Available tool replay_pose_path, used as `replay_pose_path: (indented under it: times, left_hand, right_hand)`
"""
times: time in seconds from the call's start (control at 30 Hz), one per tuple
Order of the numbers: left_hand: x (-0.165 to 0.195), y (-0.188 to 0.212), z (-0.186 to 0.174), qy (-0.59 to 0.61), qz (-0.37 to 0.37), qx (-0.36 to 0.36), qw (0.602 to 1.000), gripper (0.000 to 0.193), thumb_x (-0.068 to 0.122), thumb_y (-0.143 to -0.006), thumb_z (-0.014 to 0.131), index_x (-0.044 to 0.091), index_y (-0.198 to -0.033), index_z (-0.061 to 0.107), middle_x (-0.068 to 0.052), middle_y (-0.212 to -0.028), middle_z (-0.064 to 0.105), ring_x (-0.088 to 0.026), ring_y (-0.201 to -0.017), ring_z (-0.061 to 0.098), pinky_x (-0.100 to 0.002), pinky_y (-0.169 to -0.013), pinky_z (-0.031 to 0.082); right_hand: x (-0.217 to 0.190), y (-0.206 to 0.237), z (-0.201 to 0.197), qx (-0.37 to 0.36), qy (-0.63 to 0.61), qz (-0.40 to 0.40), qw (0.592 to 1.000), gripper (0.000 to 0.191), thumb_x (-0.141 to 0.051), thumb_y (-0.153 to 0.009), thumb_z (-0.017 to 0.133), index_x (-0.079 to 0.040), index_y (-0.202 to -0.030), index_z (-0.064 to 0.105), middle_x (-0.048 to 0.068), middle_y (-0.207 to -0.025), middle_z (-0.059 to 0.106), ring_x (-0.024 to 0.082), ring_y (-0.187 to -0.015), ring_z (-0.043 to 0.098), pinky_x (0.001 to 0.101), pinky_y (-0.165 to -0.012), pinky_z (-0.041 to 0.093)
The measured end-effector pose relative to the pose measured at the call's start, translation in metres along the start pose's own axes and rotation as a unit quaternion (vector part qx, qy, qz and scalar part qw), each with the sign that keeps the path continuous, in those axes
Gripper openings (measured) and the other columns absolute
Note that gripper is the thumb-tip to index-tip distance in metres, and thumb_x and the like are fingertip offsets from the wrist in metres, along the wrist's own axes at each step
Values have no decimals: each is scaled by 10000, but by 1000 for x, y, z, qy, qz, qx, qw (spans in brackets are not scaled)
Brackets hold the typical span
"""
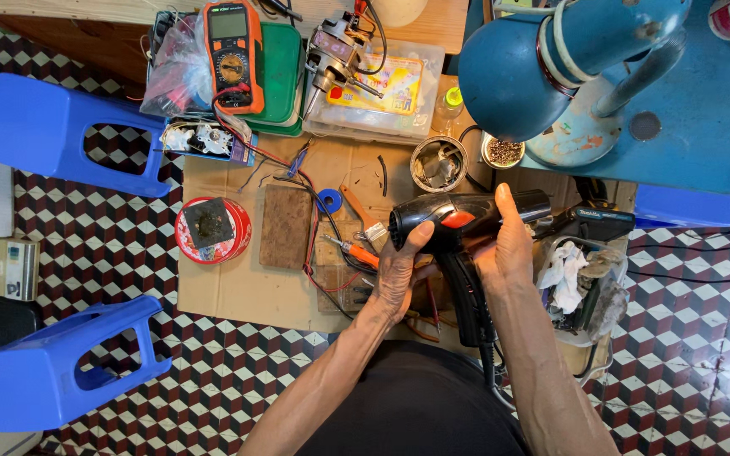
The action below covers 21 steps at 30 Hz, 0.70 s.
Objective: The person repairs a hair dryer at a workbench. They disassemble the rear grille and housing, remove the fan and motor assembly, use a screwdriver and pliers on internal parts, test the unit, and reassemble the housing and grille, handling the dryer repeatedly while checking the components.
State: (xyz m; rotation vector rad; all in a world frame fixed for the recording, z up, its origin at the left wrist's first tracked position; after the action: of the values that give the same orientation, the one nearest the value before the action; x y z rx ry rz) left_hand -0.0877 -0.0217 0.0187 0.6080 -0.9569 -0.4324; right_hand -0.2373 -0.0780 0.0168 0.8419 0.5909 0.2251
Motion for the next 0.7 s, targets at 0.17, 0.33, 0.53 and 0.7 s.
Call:
replay_pose_path:
  times: [0.17, 0.33, 0.53, 0.7]
  left_hand:
    - [-3, 2, 2, -24, 3, 8, 1000, 675, 608, -819, 759, 130, -1284, 657, 5, -1053, 635, -131, -979, 600, -349, -817, 566]
    - [8, 10, 10, -7, 6, -32, 999, 694, 593, -751, 751, 179, -1292, 618, 21, -1142, 682, -101, -1074, 664, -359, -873, 606]
    - [14, 15, 13, -30, 13, -35, 999, 746, 601, -763, 733, 173, -1355, 586, 0, -1213, 655, -141, -1156, 626, -391, -907, 563]
    - [19, 16, 18, -28, 92, -90, 991, 764, 612, -803, 758, 122, -1366, 592, -37, -1252, 665, -180, -1221, 619, -371, -1093, 505]
  right_hand:
    - [3, -3, -8, 30, -17, 0, 999, 400, -318, -952, 702, -33, -1197, 565, 162, -1122, 672, 329, -1038, 694, 569, -940, 589]
    - [4, -8, -14, 18, -31, 15, 999, 408, -314, -950, 704, -36, -1215, 567, 166, -1149, 673, 331, -1062, 692, 563, -963, 579]
    - [4, -9, -17, -1, -22, 13, 1000, 425, -333, -959, 697, -18, -1216, 571, 175, -1148, 679, 334, -1050, 695, 559, -955, 576]
    - [0, -3, -20, 48, 4, -17, 999, 371, -300, -936, 709, -50, -1178, 578, 132, -1085, 688, 287, -1011, 709, 523, -925, 613]
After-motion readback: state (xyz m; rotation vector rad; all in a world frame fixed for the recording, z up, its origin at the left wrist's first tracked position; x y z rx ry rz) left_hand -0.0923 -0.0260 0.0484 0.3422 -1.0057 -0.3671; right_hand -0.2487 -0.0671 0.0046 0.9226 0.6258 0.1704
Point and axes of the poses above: each hand's wrist, its own y-axis away from the middle knuckle, its own z-axis out of the palm, x = y × z, the point moved 5 cm from there along -y, towards the middle knuckle
